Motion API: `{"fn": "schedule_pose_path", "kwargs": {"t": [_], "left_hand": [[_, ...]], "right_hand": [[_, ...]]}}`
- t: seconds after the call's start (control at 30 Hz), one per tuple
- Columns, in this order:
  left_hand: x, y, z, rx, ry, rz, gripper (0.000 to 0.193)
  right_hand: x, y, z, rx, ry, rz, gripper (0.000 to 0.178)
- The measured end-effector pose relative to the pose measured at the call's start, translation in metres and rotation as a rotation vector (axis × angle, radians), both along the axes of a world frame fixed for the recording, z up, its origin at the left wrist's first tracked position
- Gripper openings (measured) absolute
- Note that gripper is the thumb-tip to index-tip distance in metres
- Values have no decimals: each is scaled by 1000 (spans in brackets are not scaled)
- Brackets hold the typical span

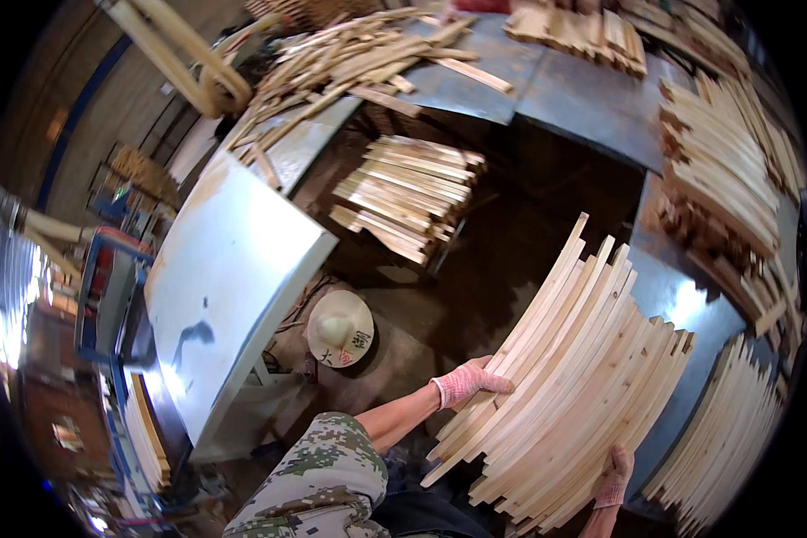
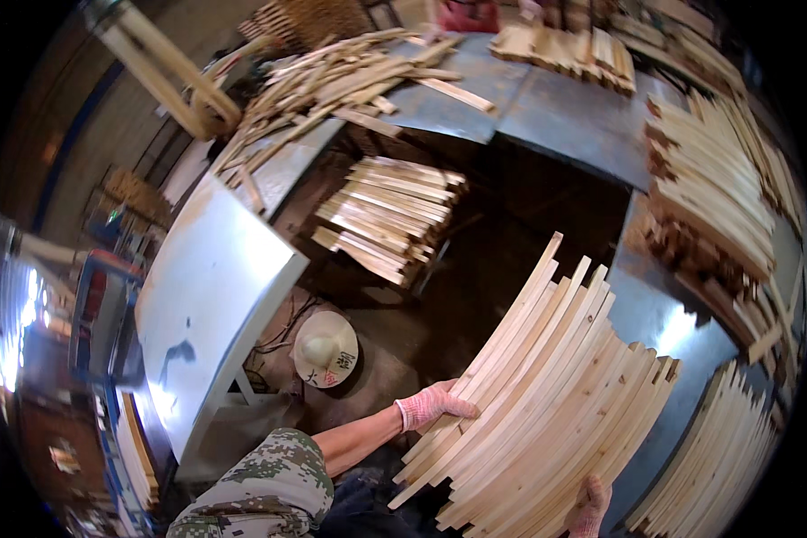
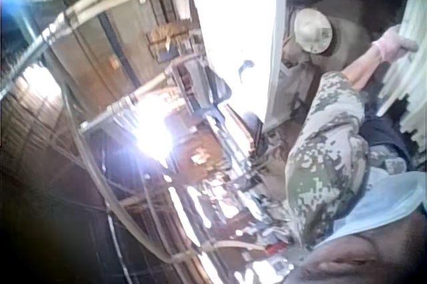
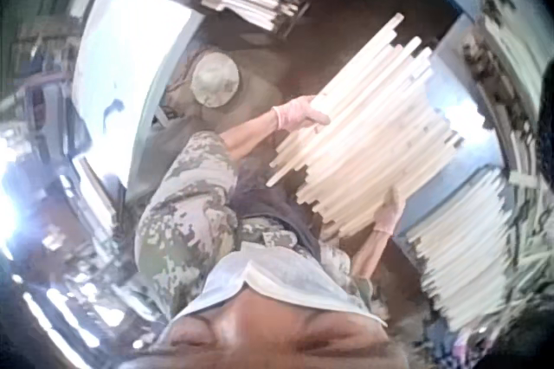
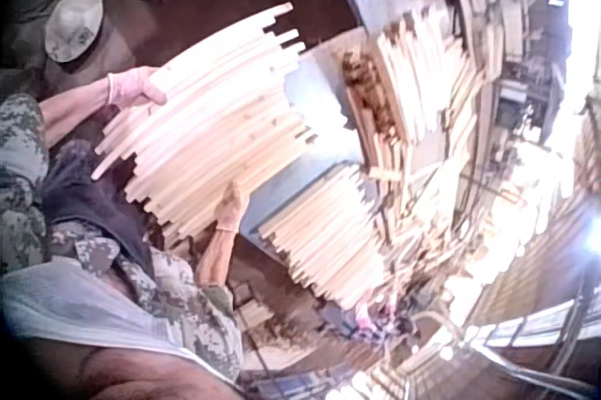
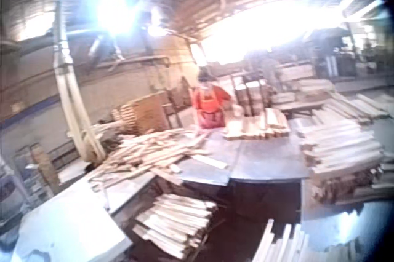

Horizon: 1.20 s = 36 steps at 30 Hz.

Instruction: The person repeatedly picks up stacks of light-colored wooden planks from a metal table and places them onto a conveyor belt. They wear pink gloves and handle the planks in batches, aligning them before moving them. Other workers are visible in the background performing similar tasks.

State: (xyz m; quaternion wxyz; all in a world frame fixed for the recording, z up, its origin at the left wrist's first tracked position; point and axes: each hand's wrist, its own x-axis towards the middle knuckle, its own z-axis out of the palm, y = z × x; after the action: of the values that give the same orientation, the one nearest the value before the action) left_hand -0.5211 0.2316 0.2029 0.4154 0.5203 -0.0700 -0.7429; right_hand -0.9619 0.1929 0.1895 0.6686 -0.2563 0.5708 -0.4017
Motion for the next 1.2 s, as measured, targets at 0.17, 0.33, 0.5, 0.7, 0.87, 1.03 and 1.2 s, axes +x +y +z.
{"fn": "schedule_pose_path", "kwargs": {"t": [0.17, 0.33, 0.5, 0.7, 0.87, 1.03, 1.2], "left_hand": [[76, 75, 78, -127, -101, 173, 78], [166, 187, 151, -267, -204, 388, 72], [253, 336, 184, -306, -222, 620, 72], [329, 540, 204, -155, -190, 918, 63], [364, 655, 191, -2, -256, 1048, 67], [392, 711, 175, 211, -438, 1213, 66], [441, 753, 176, 338, -936, 1020, 75]], "right_hand": [[66, -31, 46, -57, 11, 348, 62], [213, -20, 120, -185, -131, 528, 69], [369, 36, 156, -303, -231, 826, 64], [565, 141, 160, -275, -196, 1111, 44], [679, 246, 205, -159, -138, 1325, 44], [762, 303, 214, -117, -37, 1401, 52], [829, 336, 201, -112, -69, 1477, 54]]}}
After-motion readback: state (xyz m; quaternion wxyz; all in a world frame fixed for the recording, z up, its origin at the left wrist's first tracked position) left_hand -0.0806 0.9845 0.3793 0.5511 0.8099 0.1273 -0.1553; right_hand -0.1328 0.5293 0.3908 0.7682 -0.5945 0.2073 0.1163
